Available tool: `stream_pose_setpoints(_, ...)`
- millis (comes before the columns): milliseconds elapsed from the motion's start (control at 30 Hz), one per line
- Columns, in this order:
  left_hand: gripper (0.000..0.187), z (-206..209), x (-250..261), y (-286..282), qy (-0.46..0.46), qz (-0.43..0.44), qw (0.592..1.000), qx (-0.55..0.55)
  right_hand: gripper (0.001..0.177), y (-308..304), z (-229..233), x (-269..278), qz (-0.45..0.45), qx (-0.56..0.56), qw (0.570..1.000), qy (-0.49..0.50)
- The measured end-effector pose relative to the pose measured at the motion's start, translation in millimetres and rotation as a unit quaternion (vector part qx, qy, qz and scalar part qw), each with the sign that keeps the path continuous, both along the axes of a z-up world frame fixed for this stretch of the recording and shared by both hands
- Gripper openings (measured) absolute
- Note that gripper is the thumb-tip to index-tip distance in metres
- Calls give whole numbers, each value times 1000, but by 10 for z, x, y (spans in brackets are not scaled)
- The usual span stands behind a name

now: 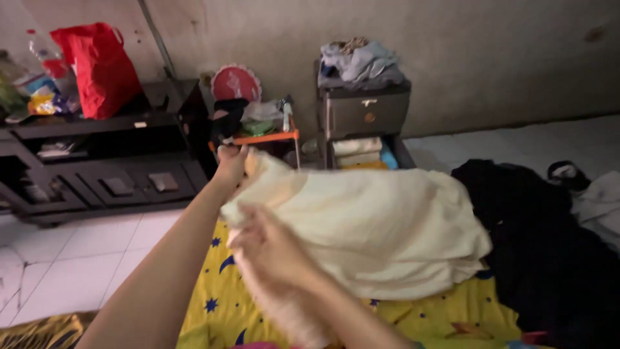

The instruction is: Folding a beige t-shirt neatly and placing it into a storage drawer.

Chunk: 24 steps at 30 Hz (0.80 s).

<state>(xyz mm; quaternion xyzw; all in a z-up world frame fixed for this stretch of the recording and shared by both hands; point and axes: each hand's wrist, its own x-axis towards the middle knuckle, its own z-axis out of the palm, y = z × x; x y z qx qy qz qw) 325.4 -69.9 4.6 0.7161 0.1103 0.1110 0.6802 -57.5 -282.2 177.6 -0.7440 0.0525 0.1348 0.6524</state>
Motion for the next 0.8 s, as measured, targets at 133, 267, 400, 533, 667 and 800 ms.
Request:
stream_pose_setpoints(133,69,-53,-1710,-53,87,-79,946,302,76,277,-1340,156,238,-27,954,-181)
stream_pose_setpoints(267,73,189,-2989,-483,200,-318,852,365,55,-250,-2325,328,175,-39,958,-225)
stream_pose_setpoints(400,84,-273,-3512,-801,189,-437,758,446,42,-1260,-2744,206,67,-196,976,-74)
stream_pose_setpoints(533,104,-412,-3841,-1030,145,-464,712,507,39,-2387,-3481,90,-51,-404,896,-175)
stream_pose_setpoints(667,53,-818,-3713,-1000,64,-412,765,490,44,-2956,-3426,-164,-121,-480,854,-160)
stream_pose_setpoints(800,22,-1338,-3341,-850,22,-335,821,463,36,-3156,-3517,-57,-199,-398,870,-212)
